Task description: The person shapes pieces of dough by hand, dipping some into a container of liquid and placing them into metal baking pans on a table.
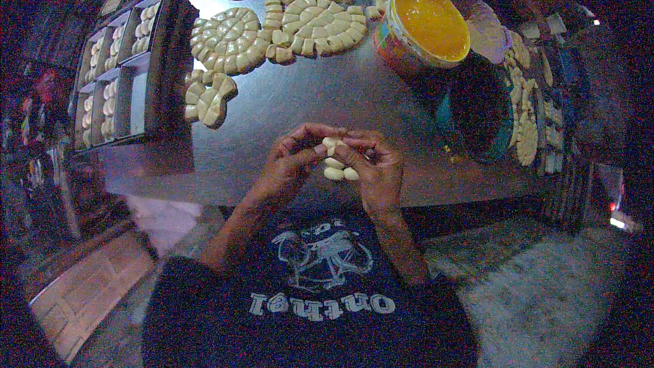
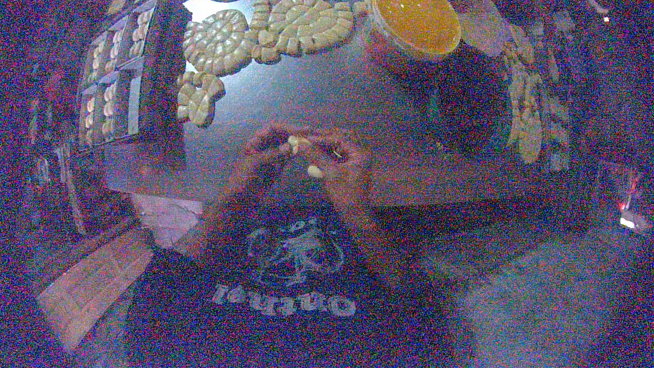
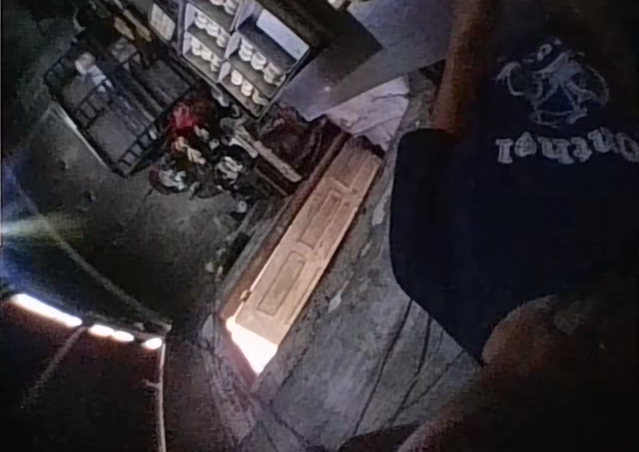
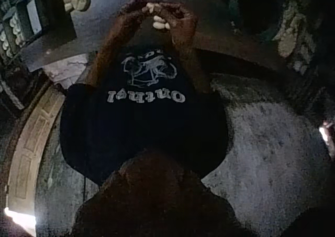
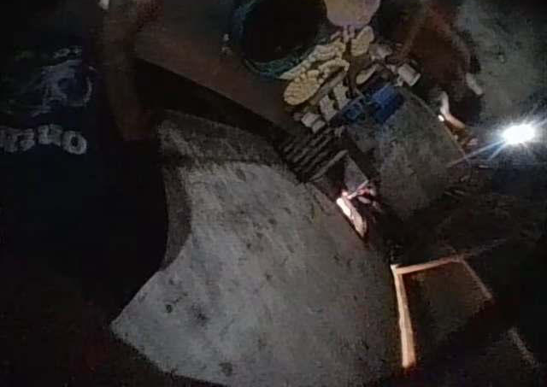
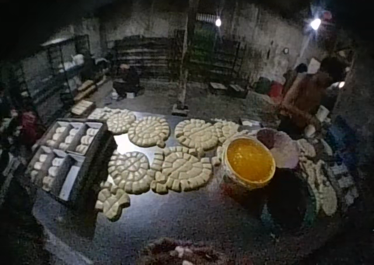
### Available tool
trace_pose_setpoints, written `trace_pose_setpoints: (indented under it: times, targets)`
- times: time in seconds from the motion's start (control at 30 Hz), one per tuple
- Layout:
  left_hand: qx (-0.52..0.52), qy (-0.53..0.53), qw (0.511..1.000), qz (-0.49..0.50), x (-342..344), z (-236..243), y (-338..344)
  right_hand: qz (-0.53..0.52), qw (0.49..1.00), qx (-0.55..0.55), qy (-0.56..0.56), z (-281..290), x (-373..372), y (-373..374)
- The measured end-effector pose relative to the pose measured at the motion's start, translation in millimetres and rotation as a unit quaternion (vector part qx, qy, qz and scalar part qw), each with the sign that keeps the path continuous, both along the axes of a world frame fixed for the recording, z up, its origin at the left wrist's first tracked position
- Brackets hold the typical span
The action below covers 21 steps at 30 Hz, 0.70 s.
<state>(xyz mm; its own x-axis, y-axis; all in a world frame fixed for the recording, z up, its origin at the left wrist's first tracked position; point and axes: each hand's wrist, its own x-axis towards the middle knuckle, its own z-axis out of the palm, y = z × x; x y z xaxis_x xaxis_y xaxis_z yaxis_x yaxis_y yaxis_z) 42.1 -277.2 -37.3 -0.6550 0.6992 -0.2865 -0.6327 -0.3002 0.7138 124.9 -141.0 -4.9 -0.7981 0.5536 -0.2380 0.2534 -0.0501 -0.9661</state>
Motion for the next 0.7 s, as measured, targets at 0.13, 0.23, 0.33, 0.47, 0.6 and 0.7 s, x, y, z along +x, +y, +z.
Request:
trace_pose_setpoints:
  times: [0.13, 0.23, 0.33, 0.47, 0.6, 0.7]
  targets:
    - [-0.092, 0.039, 0.994, 0.039, 10, 12, 13, 0.016, 0.995, 0.096, 0.025, -24, 9, 13]
    - [-0.125, 0.041, 0.991, 0.022, 10, -2, 14, 0.042, 0.955, 0.272, 0.109, -23, 10, 12]
    - [-0.129, 0.006, 0.991, 0.034, 12, 5, 16, 0.071, 0.924, 0.344, 0.153, -23, 14, 8]
    - [-0.155, 0.142, 0.977, -0.016, 11, 2, 14, 0.138, 0.844, 0.498, 0.145, -17, 14, 27]
    - [-0.146, 0.219, 0.964, -0.041, 19, -11, 13, 0.059, 0.925, 0.375, 0.016, 0, 15, 19]
    - [-0.150, 0.188, 0.968, -0.076, 17, -3, 16, 0.099, 0.901, 0.422, 0.028, -9, 16, 32]
